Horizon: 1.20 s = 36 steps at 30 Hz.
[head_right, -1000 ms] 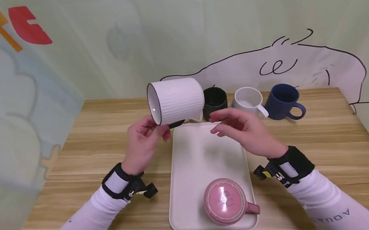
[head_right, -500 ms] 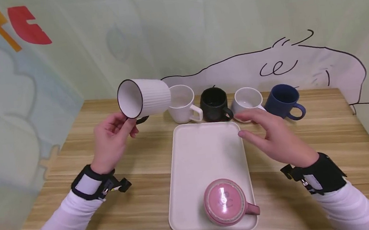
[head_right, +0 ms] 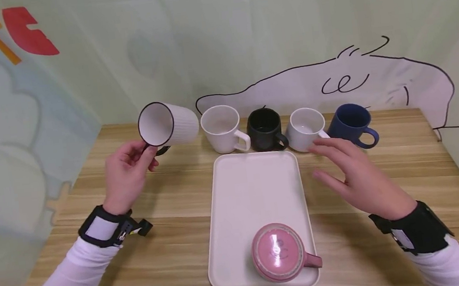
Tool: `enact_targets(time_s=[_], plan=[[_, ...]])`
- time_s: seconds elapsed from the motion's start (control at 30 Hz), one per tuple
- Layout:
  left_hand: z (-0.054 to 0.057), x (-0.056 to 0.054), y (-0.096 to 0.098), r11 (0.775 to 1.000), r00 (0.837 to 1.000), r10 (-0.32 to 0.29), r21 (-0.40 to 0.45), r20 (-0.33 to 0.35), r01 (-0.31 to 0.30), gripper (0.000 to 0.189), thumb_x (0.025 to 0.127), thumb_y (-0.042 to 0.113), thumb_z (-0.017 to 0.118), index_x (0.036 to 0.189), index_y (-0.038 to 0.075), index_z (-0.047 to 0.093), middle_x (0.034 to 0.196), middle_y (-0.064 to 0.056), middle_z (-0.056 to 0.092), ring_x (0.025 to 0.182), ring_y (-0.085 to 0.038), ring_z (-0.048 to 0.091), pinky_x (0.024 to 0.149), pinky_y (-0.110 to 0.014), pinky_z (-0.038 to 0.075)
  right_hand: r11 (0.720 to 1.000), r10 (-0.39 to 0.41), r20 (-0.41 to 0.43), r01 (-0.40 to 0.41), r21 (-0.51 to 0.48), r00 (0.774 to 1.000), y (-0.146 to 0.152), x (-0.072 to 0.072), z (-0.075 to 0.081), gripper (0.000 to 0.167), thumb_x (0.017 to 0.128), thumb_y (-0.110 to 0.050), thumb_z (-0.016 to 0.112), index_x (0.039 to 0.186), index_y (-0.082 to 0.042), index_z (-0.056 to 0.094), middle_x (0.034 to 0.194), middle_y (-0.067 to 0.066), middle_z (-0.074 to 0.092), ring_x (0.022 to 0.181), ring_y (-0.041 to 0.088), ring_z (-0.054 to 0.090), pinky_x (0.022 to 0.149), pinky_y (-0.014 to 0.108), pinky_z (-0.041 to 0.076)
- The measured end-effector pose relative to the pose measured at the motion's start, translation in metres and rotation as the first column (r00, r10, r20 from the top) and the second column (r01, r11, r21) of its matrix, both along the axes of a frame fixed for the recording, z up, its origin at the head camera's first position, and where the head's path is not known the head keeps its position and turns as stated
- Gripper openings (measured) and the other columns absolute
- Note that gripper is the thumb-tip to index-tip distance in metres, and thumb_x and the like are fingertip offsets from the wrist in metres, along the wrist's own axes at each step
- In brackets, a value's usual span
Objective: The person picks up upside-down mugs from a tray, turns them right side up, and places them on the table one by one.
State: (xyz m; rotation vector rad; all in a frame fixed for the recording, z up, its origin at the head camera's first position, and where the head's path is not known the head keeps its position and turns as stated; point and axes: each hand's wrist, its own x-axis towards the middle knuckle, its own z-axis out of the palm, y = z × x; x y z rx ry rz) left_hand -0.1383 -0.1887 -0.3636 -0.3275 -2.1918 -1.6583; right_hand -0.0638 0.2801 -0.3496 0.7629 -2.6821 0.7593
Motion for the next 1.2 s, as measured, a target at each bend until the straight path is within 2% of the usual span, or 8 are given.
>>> enact_targets(time_s=[0.13,0.2,0.27,0.5,0.83,0.97,1.1,1.2], plan=[[0.0,-0.003,-0.005,0.997,0.999,0.04,-0.072,0.011,-0.039,0.017,0.102,0.005,0.072,0.105,-0.011,0.071,0.092,-0.026,0.073,0.065,-0.009,0.066,0.059,-0.018,0.055,0.999,-0.017,-0.019,0.017,0.047,1.0,0.004,0.004,-0.004,0.072,0.08,-0.005,0.093,0.145,-0.01,0.063,0.156,0.015,0.051,0.141,0.038,0.048,0.118,0.034,0.042],[0.0,-0.004,-0.008,0.993,0.998,0.063,-0.106,0.02,-0.06,0.018,0.102,0.007,0.072,0.106,-0.01,0.071,0.091,-0.025,0.073,0.064,-0.009,0.066,0.057,-0.018,0.055,0.998,-0.011,-0.028,0.013,0.069,1.0,0.006,0.005,-0.007,0.076,0.08,-0.009,0.093,0.148,-0.012,0.061,0.159,0.015,0.048,0.143,0.039,0.047,0.112,0.054,0.046],[-0.002,-0.007,-0.01,0.988,0.996,0.084,-0.135,0.031,-0.079,0.018,0.102,0.009,0.073,0.106,-0.009,0.072,0.09,-0.024,0.074,0.063,-0.01,0.066,0.056,-0.018,0.054,0.997,-0.002,-0.036,0.005,0.082,0.999,0.008,0.005,-0.009,0.079,0.079,-0.011,0.094,0.15,-0.013,0.059,0.161,0.015,0.046,0.144,0.041,0.046,0.106,0.064,0.046],[-0.009,-0.017,-0.011,0.973,0.988,0.126,-0.207,0.084,-0.106,0.022,0.103,0.016,0.074,0.108,-0.005,0.073,0.088,-0.021,0.075,0.065,-0.027,0.07,0.054,-0.018,0.053,0.996,0.007,-0.018,-0.005,0.084,1.0,0.01,0.01,-0.016,0.084,0.081,-0.012,0.093,0.155,-0.016,0.054,0.163,0.016,0.043,0.147,0.044,0.041,0.11,0.07,0.041],[-0.021,-0.031,-0.005,0.952,0.977,0.163,-0.282,0.141,-0.118,0.021,0.103,0.013,0.072,0.111,-0.007,0.072,0.089,-0.023,0.074,0.069,-0.04,0.072,0.051,-0.017,0.05,0.996,0.026,-0.039,-0.022,0.088,0.999,0.012,0.014,-0.023,0.076,0.087,-0.022,0.09,0.154,-0.014,0.055,0.165,0.016,0.042,0.148,0.047,0.039,0.115,0.069,0.036],[-0.023,-0.034,-0.001,0.948,0.971,0.165,-0.301,0.176,-0.106,0.023,0.104,0.014,0.071,0.112,-0.007,0.071,0.094,-0.022,0.074,0.071,-0.041,0.073,0.052,-0.017,0.051,0.994,0.048,-0.084,-0.04,0.098,0.995,0.013,0.013,-0.029,0.066,0.101,-0.049,0.072,0.153,-0.013,0.056,0.165,0.015,0.042,0.147,0.048,0.04,0.116,0.069,0.035],[-0.026,-0.036,0.003,0.946,0.967,0.158,-0.313,0.202,-0.089,0.023,0.105,0.015,0.07,0.113,-0.007,0.07,0.097,-0.021,0.073,0.071,-0.04,0.074,0.053,-0.018,0.05,0.992,0.06,-0.104,-0.048,0.119,0.993,0.013,0.013,-0.034,0.074,0.103,-0.066,0.05,0.152,-0.011,0.057,0.165,0.017,0.041,0.147,0.05,0.039,0.119,0.068,0.031],[-0.029,-0.037,0.005,0.945,0.965,0.153,-0.317,0.213,-0.08,0.024,0.105,0.016,0.07,0.113,-0.006,0.071,0.097,-0.02,0.073,0.071,-0.038,0.074,0.052,-0.018,0.049,0.99,0.06,-0.083,-0.049,0.132,0.995,0.014,0.013,-0.037,0.069,0.103,-0.055,0.066,0.154,-0.011,0.055,0.166,0.019,0.039,0.149,0.05,0.036,0.123,0.065,0.025]])
